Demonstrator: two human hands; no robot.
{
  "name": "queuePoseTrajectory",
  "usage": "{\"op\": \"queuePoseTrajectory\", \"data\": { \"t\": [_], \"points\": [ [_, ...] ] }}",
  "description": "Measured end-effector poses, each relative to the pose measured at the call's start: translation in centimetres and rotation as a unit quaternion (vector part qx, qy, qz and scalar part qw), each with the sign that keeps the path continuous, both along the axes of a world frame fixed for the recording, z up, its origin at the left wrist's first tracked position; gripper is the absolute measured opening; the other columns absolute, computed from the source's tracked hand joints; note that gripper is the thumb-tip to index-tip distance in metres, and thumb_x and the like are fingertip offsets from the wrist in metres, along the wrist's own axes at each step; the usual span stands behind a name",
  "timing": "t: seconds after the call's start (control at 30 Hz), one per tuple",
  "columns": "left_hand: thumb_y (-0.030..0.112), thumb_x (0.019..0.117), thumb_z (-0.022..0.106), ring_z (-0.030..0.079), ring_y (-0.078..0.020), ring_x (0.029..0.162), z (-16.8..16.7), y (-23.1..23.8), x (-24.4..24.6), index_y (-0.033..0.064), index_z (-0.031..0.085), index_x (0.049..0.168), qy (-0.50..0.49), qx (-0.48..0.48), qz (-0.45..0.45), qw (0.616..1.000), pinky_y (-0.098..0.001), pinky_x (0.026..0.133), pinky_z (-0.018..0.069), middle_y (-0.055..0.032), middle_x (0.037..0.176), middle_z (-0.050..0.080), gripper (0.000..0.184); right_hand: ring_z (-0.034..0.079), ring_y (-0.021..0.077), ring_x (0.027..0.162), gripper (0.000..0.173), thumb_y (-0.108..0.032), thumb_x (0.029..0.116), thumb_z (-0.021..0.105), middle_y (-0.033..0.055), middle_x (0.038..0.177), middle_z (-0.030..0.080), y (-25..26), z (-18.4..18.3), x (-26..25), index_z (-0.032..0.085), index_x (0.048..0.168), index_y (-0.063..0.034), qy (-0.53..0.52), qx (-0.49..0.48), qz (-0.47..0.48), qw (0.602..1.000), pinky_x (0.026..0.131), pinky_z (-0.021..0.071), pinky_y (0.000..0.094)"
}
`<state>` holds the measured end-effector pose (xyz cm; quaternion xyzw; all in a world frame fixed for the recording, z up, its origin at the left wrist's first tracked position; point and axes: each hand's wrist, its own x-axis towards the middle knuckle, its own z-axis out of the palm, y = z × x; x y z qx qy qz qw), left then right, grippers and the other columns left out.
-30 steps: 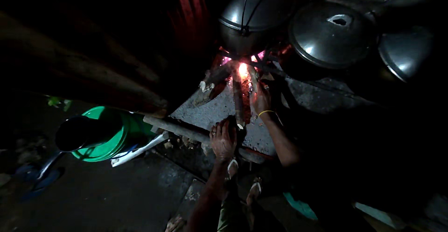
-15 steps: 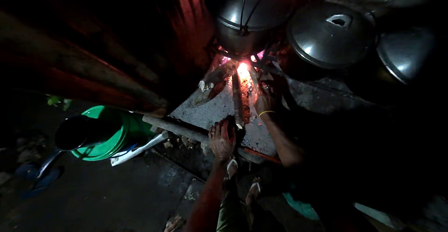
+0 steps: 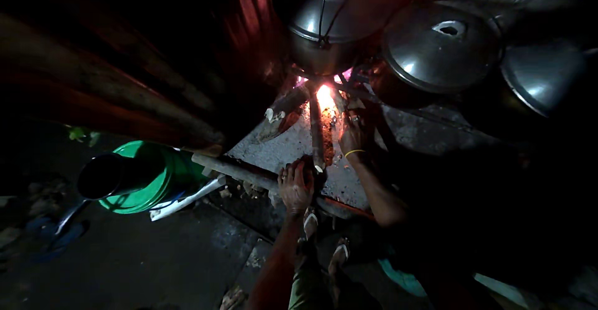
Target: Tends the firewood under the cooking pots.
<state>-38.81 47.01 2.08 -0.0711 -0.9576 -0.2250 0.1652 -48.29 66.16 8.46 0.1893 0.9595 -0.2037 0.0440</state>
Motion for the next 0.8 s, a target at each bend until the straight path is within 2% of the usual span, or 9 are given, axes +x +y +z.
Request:
{"op": "queuePoseTrajectory", "data": {
  "t": [0.1,0.37,0.43,0.47,0.5,0.57,0.7,0.77,0.8],
  "points": [
    [0.034,0.0954,0.06,0.07,-0.031,0.113,-0.1,0.1,0.0,0.011,0.076,0.117,0.009,-0.004,0.006,1.0,-0.0541,0.105,0.049,-0.0101,0.121,0.074,0.035,0.061,0.0444,0.124,0.056,-0.016,0.1041,0.055,0.0253,0.144,0.056,0.2,-0.3,-0.1,0.041,0.157,-0.01,0.002,-0.013,-0.007,1.0,0.1,0.0506,0.061],
    [0.033,0.0963,0.059,0.069,-0.0339,0.116,0.3,0.2,0.0,0.0077,0.075,0.119,-0.013,-0.005,0.004,1.0,-0.0562,0.108,0.0462,-0.0126,0.123,0.073,0.038,0.049,0.0389,0.141,0.053,-0.01,0.1035,0.055,0.0216,0.158,0.044,-0.1,0.6,3.6,0.043,0.155,-0.0036,0.098,-0.104,0.026,0.989,0.117,0.0402,0.0515],
    [0.033,0.0963,0.059,0.068,-0.0344,0.118,0.4,0.2,0.0,0.0072,0.074,0.121,-0.022,-0.006,0.003,1.0,-0.0561,0.11,0.0448,-0.0132,0.124,0.073,0.038,0.057,0.0382,0.132,0.05,-0.019,0.1041,0.055,0.0209,0.148,0.056,-1.0,1.0,6.9,0.05,0.151,-0.005,0.095,-0.1,0.037,0.99,0.112,0.045,0.0522],
    [0.032,0.0961,0.06,0.068,-0.0348,0.118,0.4,0.2,0.0,0.0074,0.073,0.122,-0.025,-0.004,0.002,1.0,-0.0562,0.11,0.0446,-0.0134,0.124,0.073,0.038,0.064,0.0397,0.122,0.046,-0.021,0.1021,0.058,0.0217,0.135,0.065,-1.7,1.2,9.1,0.058,0.144,-0.0032,0.129,-0.094,0.04,0.986,0.106,0.0504,0.0538],
    [0.032,0.0959,0.059,0.067,-0.0358,0.118,0.5,0.1,0.0,0.0072,0.073,0.123,-0.031,-0.001,-0.001,1.0,-0.057,0.11,0.0442,-0.0141,0.124,0.072,0.039,0.067,0.0398,0.118,0.042,-0.021,0.1,0.06,0.0213,0.13,0.068,-2.5,1.5,11.6,0.064,0.138,-0.0021,0.158,-0.104,0.043,0.981,0.103,0.0525,0.0538],
    [0.032,0.0966,0.058,0.067,-0.037,0.119,0.6,0.1,0.0,0.0063,0.072,0.124,-0.035,0.007,-0.005,0.999,-0.0584,0.111,0.0432,-0.0158,0.124,0.072,0.04,0.067,0.0342,0.119,0.037,-0.021,0.0989,0.063,0.0183,0.13,0.069,-3.9,2.3,17.1,0.069,0.13,-0.0026,0.171,-0.146,0.073,0.972,0.104,0.0535,0.0476],
    [0.031,0.0987,0.055,0.066,-0.0383,0.12,1.2,0.2,-0.1,0.0072,0.071,0.126,-0.052,0.002,-0.012,0.999,-0.0591,0.111,0.042,-0.0169,0.125,0.071,0.04,0.073,0.0255,0.102,0.026,-0.021,0.0984,0.064,0.0142,0.108,0.076,-4.4,2.3,27.1,0.076,0.113,-0.0038,0.127,-0.202,0.177,0.955,0.093,0.059,0.0417],
    [0.034,0.1003,0.053,0.064,-0.0377,0.122,1.4,0.3,-0.2,0.0089,0.07,0.128,-0.073,-0.014,-0.006,0.997,-0.0587,0.111,0.042,-0.0162,0.127,0.07,0.041,0.074,0.0288,0.095,0.026,-0.022,0.0989,0.063,0.0161,0.1,0.076,-3.7,2.0,31.2,0.076,0.111,-0.0031,0.039,-0.233,0.191,0.953,0.087,0.0592,0.0466],
    [0.034,0.1011,0.054,0.063,-0.0381,0.123,1.5,0.3,-0.2,0.0093,0.069,0.129,-0.085,-0.022,-0.003,0.996,-0.0588,0.11,0.0424,-0.0165,0.128,0.069,0.041,0.074,0.0272,0.087,0.024,-0.025,0.0971,0.064,0.0141,0.092,0.075,-3.3,0.2,33.3,0.076,0.105,-0.0047,0.034,-0.252,0.194,0.947,0.08,0.0609,0.0479]
  ]
}}
